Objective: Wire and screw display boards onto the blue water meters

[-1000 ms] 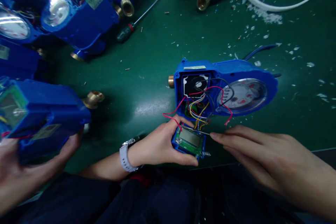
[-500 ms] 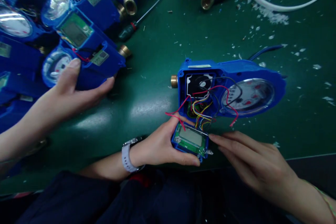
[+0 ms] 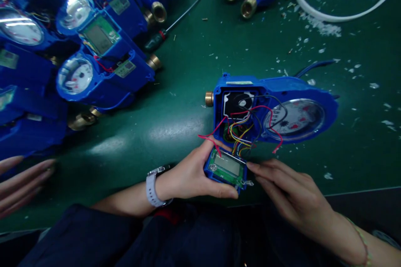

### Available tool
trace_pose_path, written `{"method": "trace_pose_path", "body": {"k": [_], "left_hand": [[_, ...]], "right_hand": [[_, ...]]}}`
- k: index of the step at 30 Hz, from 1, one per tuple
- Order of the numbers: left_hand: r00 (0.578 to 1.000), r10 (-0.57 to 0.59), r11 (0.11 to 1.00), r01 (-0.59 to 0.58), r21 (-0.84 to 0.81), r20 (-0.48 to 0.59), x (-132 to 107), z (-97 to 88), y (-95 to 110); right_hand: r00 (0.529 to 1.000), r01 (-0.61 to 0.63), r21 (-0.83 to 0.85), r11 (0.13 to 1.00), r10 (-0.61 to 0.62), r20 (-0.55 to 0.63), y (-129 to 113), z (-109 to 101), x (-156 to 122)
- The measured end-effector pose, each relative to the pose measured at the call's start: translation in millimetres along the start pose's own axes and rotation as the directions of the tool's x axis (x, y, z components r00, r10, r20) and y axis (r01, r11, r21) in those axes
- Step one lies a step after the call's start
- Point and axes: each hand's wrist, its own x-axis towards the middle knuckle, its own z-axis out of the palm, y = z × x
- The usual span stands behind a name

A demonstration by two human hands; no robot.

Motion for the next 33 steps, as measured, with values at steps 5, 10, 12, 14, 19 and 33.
{"method": "trace_pose_path", "body": {"k": [5, 10, 12, 14, 19, 33], "left_hand": [[1.000, 0.007, 1.000, -0.007, -0.022, -0.003, 0, -1.3, 0], [1.000, -0.008, 0.999, 0.007, -0.045, -0.011, 0, -1.8, -2], [1.000, -0.012, 0.999, 0.011, -0.053, -0.013, 0, -1.7, -3], [1.000, -0.003, 0.998, 0.002, -0.060, -0.008, 1, -1.8, -3], [0.999, 0.050, 0.993, -0.049, -0.110, 0.008, 3, -1.6, -4], [1.000, 0.010, 0.990, -0.009, -0.144, 0.007, -1, 2.0, -4]], "right_hand": [[0.999, 0.036, -0.030, 0.999, -0.037, -0.035, 1, 4, 0], [0.999, 0.014, -0.030, 0.999, -0.015, -0.047, 3, 10, -3], [0.999, -0.002, -0.008, 1.000, 0.002, -0.051, 2, 11, -4], [0.998, -0.018, 0.023, 1.000, 0.019, -0.060, 1, 12, -5], [0.994, -0.037, 0.084, 0.996, 0.046, -0.096, -2, 13, -7], [0.990, -0.110, 0.120, 0.987, 0.120, -0.079, -9, 4, -9]]}}
